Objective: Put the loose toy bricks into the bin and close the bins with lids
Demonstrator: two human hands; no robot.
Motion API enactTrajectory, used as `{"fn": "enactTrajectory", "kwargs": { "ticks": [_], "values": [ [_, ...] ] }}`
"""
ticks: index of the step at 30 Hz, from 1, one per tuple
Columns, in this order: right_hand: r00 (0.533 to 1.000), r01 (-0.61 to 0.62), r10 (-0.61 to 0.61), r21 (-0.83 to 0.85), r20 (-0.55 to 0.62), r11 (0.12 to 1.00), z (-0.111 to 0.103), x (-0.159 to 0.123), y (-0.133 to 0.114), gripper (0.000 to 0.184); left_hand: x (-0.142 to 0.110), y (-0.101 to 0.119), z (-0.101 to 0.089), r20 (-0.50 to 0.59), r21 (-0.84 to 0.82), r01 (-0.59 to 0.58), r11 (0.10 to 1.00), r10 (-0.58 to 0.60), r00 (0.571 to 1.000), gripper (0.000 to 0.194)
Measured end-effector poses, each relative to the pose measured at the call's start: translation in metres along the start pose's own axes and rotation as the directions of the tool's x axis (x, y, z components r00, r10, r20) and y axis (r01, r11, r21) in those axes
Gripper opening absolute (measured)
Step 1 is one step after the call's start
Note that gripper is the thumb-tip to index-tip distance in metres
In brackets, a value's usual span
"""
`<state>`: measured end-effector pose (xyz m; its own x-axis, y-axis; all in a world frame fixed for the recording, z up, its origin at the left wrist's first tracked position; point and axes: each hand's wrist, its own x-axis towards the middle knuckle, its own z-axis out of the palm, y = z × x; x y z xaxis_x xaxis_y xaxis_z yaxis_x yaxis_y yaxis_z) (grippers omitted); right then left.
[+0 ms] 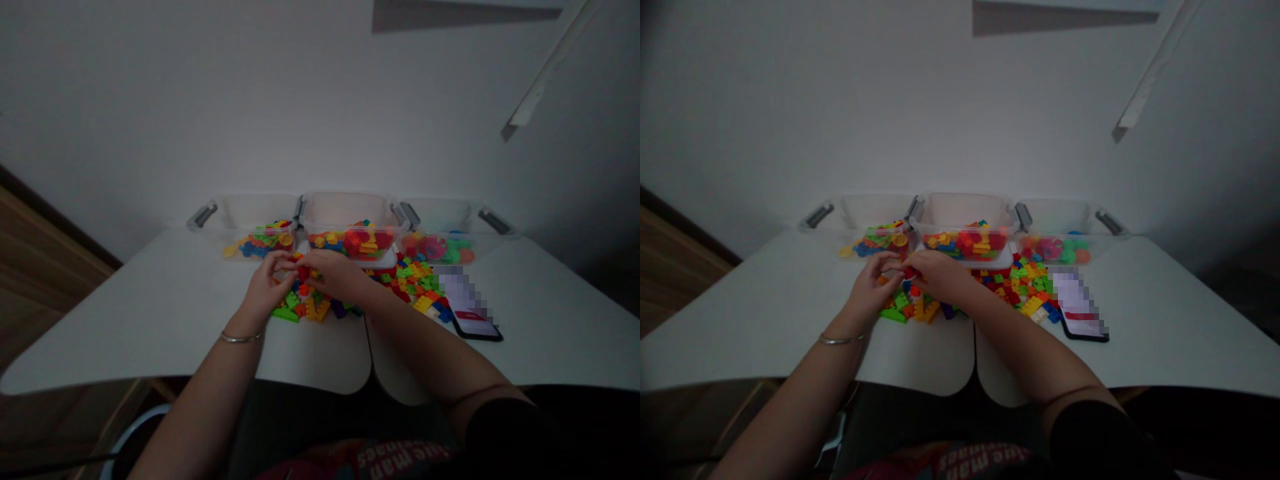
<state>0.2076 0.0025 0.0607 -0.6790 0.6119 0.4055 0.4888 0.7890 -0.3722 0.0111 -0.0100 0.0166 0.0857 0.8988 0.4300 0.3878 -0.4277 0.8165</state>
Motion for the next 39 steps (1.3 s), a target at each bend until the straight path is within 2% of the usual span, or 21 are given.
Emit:
{"fn": "enactTrajectory", "kwargs": {
  "ticks": [4,8,11,14,19,23,28,31,34,39],
  "values": [
    [1.000,-0.021,0.020,-0.048,-0.015,0.999,0.004,-0.001,0.000,0.015,-0.002,0.002,0.000,0.050,-0.018,0.032,0.999,-0.032,0.998,0.040],
    [0.997,-0.033,0.027,-0.081,-0.078,0.996,0.001,-0.001,0.004,0.011,0.001,0.000,-0.001,0.051,0.047,0.016,0.999,-0.019,0.999,0.032],
    [0.984,-0.036,0.020,-0.086,-0.175,0.996,-0.007,-0.001,0.008,0.012,0.005,-0.008,-0.005,0.015,0.218,0.016,0.976,-0.020,1.000,0.025],
    [0.961,-0.040,0.014,-0.090,-0.275,0.995,-0.020,-0.001,0.013,0.015,0.008,-0.021,-0.011,-0.079,0.372,0.057,0.926,-0.030,0.996,0.023],
    [0.909,-0.138,0.081,-0.112,-0.408,0.984,-0.045,-0.005,0.020,0.019,0.010,-0.041,-0.016,-0.130,0.310,0.057,0.949,-0.017,0.991,0.034],
    [0.856,-0.261,0.179,-0.108,-0.485,0.959,-0.063,-0.011,0.032,0.017,0.011,-0.055,-0.011,-0.040,0.290,0.004,0.957,0.008,0.999,0.032],
    [0.763,-0.376,0.243,-0.105,-0.599,0.921,-0.073,-0.019,0.052,0.017,0.008,-0.062,-0.006,0.090,0.284,0.012,0.959,-0.039,0.995,0.030],
    [0.756,-0.449,0.302,-0.124,-0.580,0.885,-0.073,-0.021,0.061,0.016,0.007,-0.059,-0.005,0.142,0.318,-0.013,0.948,-0.034,0.989,0.030],
    [0.777,-0.504,0.363,-0.161,-0.515,0.849,-0.074,-0.021,0.066,0.019,0.009,-0.055,-0.003,0.183,0.321,-0.066,0.945,0.007,0.983,0.028],
    [0.809,-0.539,0.412,-0.249,-0.420,0.805,-0.078,-0.021,0.065,0.029,0.013,-0.051,-0.002,0.118,0.331,-0.127,0.935,0.092,0.989,0.031]
  ]
}}
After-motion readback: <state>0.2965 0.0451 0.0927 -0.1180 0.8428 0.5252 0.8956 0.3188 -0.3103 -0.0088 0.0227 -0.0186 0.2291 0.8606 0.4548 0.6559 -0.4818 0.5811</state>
